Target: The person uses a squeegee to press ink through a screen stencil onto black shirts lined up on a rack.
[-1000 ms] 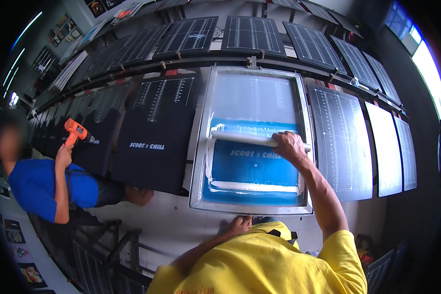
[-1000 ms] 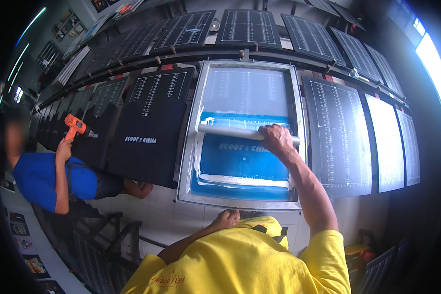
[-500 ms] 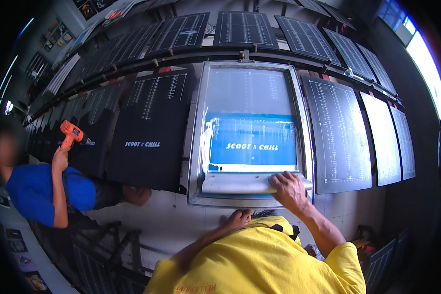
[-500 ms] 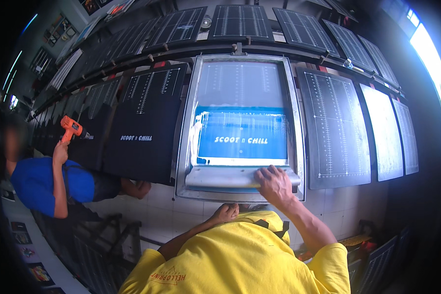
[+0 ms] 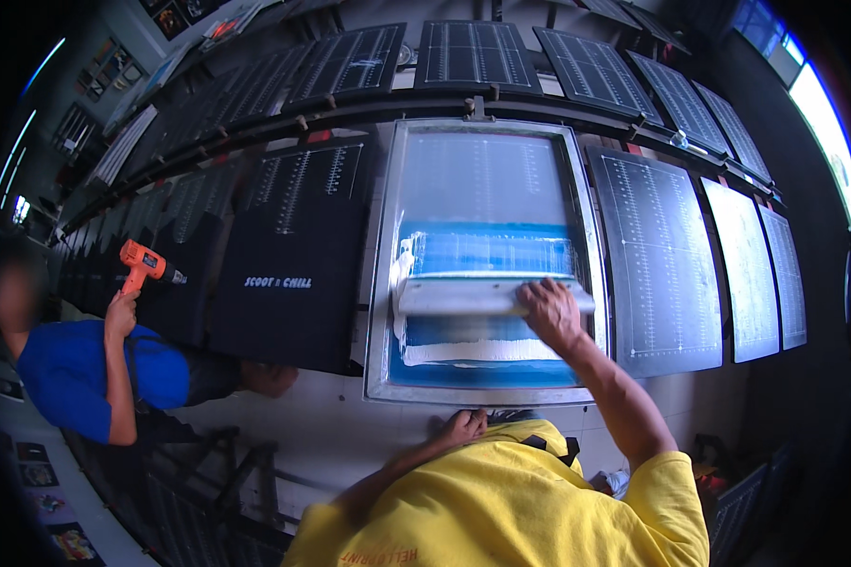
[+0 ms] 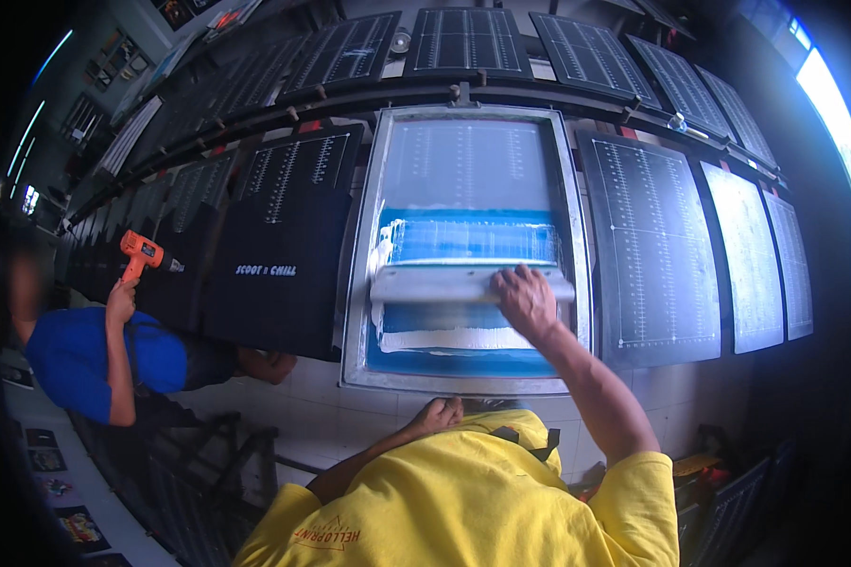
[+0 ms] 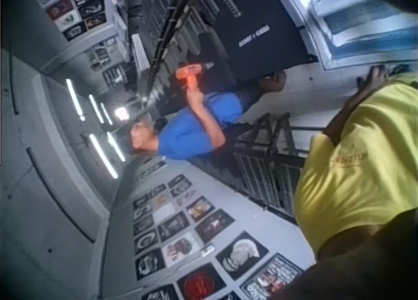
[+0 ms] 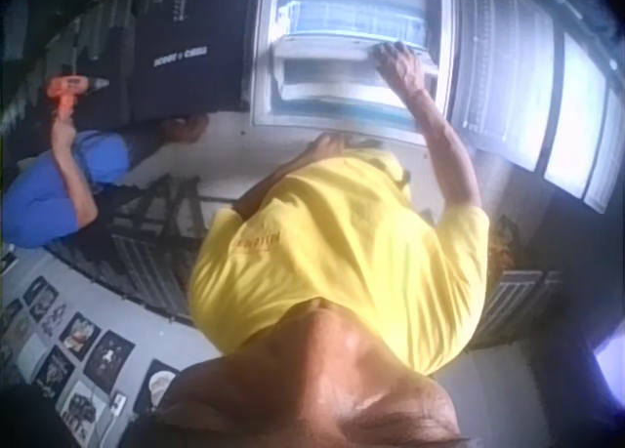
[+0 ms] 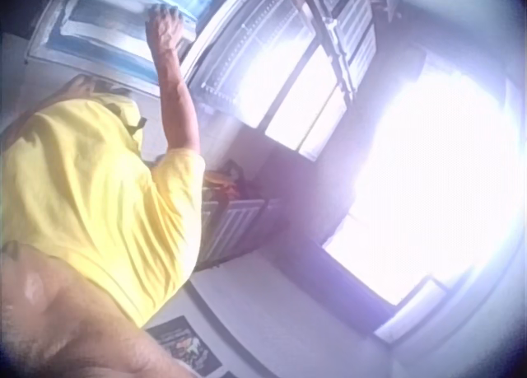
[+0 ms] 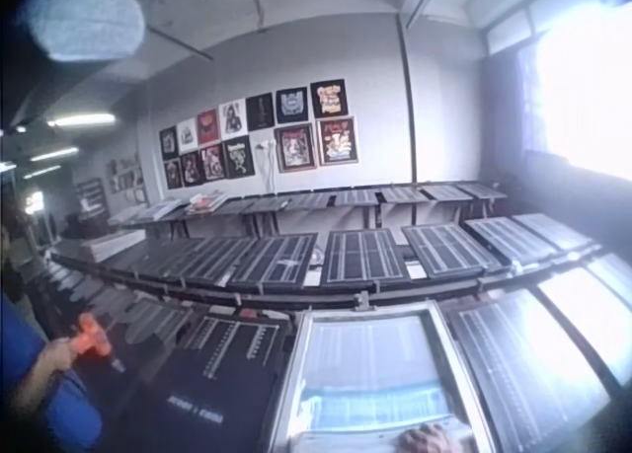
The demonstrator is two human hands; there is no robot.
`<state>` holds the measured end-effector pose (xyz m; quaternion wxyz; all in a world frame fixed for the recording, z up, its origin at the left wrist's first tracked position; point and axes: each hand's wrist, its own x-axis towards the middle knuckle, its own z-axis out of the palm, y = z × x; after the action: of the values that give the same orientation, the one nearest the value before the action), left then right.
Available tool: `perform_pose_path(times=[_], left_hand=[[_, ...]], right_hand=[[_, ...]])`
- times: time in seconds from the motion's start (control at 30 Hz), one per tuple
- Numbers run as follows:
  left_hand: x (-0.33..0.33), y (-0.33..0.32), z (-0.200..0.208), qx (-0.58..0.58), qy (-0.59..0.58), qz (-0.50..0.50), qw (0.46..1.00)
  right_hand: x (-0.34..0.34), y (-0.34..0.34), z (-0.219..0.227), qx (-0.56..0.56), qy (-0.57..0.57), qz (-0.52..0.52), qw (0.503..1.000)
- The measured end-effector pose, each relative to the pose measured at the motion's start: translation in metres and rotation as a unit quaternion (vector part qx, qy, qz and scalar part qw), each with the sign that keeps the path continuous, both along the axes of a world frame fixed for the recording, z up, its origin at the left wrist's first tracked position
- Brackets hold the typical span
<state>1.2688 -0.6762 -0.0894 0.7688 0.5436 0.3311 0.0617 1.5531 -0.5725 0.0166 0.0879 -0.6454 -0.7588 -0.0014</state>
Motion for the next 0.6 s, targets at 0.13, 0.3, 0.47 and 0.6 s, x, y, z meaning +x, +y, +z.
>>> perform_pose_path(times=[0.13,0.3,0.47,0.6], left_hand=[[0.002,-0.002,0.007,0.019,-0.014,0.037,0.999],[0.001,-0.001,-0.001,-0.013,-0.028,0.04,0.999],[0.001,0.002,0.003,0.003,-0.027,0.031,0.999],[0.005,0.002,0.012,-0.007,-0.052,0.062,0.997]], right_hand=[[0.016,0.056,0.036,-0.012,0.046,-0.03,0.998],[0.019,0.07,0.033,-0.036,0.008,-0.038,0.999],[0.003,0.012,0.016,-0.048,0.025,-0.014,0.998],[-0.027,-0.071,0.003,-0.059,-0.01,-0.006,0.998]])
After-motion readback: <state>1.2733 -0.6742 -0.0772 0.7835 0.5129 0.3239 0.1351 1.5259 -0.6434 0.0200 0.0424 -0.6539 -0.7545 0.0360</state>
